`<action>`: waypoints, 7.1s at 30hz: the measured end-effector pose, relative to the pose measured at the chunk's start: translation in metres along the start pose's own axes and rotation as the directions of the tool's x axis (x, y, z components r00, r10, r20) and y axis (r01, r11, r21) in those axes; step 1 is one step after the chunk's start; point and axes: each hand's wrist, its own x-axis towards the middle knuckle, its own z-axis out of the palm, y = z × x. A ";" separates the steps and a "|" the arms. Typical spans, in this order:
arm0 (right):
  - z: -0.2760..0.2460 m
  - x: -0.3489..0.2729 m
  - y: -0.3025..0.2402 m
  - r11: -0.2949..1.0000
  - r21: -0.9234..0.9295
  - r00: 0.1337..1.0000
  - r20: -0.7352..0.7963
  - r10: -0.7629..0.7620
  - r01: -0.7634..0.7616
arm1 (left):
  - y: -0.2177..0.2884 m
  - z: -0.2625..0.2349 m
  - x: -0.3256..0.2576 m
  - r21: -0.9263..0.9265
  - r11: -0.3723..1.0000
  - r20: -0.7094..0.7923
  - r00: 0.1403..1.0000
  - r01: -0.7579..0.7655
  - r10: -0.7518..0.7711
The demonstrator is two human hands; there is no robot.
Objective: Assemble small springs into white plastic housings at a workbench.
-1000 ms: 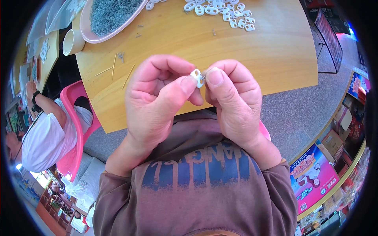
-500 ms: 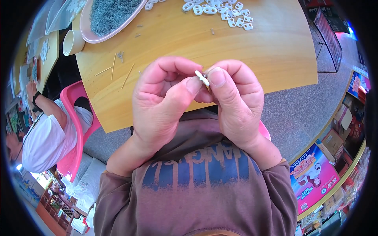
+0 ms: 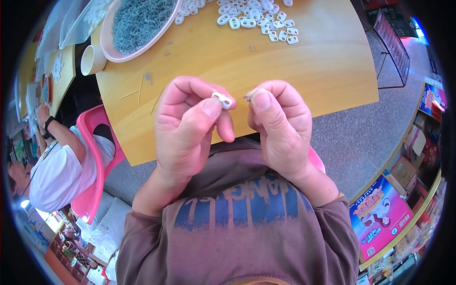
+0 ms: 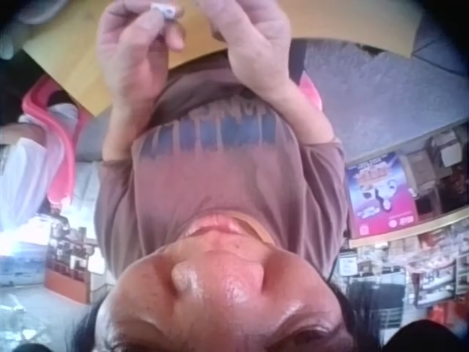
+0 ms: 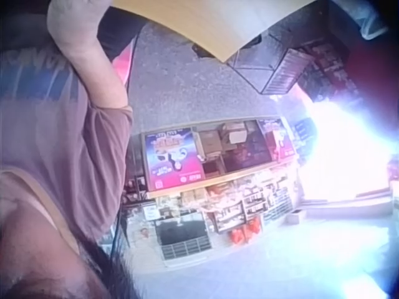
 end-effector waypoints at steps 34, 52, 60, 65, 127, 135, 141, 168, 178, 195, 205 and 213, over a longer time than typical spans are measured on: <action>-0.001 -0.005 -0.001 0.977 -0.183 0.991 0.094 -0.097 0.112 | -0.004 0.011 -0.010 0.418 0.886 0.047 0.979 -0.198 0.197; -0.010 -0.001 -0.005 0.805 -0.494 0.941 0.249 -0.230 0.328 | 0.001 0.006 -0.013 0.383 0.919 0.027 0.995 -0.095 0.092; -0.008 0.000 -0.006 0.942 -0.327 0.978 0.210 -0.007 0.077 | 0.001 0.000 -0.011 0.421 0.903 0.036 0.997 -0.082 0.074; -0.011 0.000 -0.007 0.922 -0.351 0.970 0.228 -0.088 0.166 | 0.003 0.004 -0.009 0.203 0.979 -0.066 0.998 0.032 -0.019; 0.064 0.009 0.001 0.919 -0.158 0.921 0.098 0.377 -0.360 | 0.046 -0.067 -0.023 -0.053 0.997 -0.060 0.997 -0.056 0.053; 0.054 -0.020 -0.012 0.946 -0.109 0.916 0.241 0.322 -0.304 | 0.039 -0.051 -0.046 -0.043 0.997 -0.041 0.998 -0.058 0.056; 0.047 -0.053 -0.018 0.972 -0.136 0.937 0.268 0.224 -0.194 | 0.029 -0.033 -0.074 -0.036 0.996 -0.065 0.995 -0.081 0.079; 0.027 -0.033 -0.020 0.939 0.083 0.898 0.330 0.291 -0.335 | 0.027 -0.024 -0.055 -0.074 0.997 0.015 1.000 0.007 -0.006; 0.032 -0.023 -0.020 0.957 -0.151 0.920 0.275 0.280 -0.246 | 0.029 -0.026 -0.045 0.030 0.999 -0.001 1.000 0.018 -0.018; 0.024 -0.021 -0.020 0.964 -0.171 0.930 0.276 0.244 -0.202 | 0.024 -0.022 -0.041 0.031 0.999 -0.030 0.999 0.031 -0.030; 0.023 -0.023 -0.017 0.959 -0.079 0.926 0.250 0.284 -0.273 | 0.023 -0.019 -0.041 0.047 0.997 -0.014 0.998 0.067 -0.066; 0.024 -0.022 -0.015 0.961 -0.136 0.932 0.245 0.267 -0.240 | 0.022 -0.025 -0.041 0.085 0.995 0.024 0.998 0.054 -0.056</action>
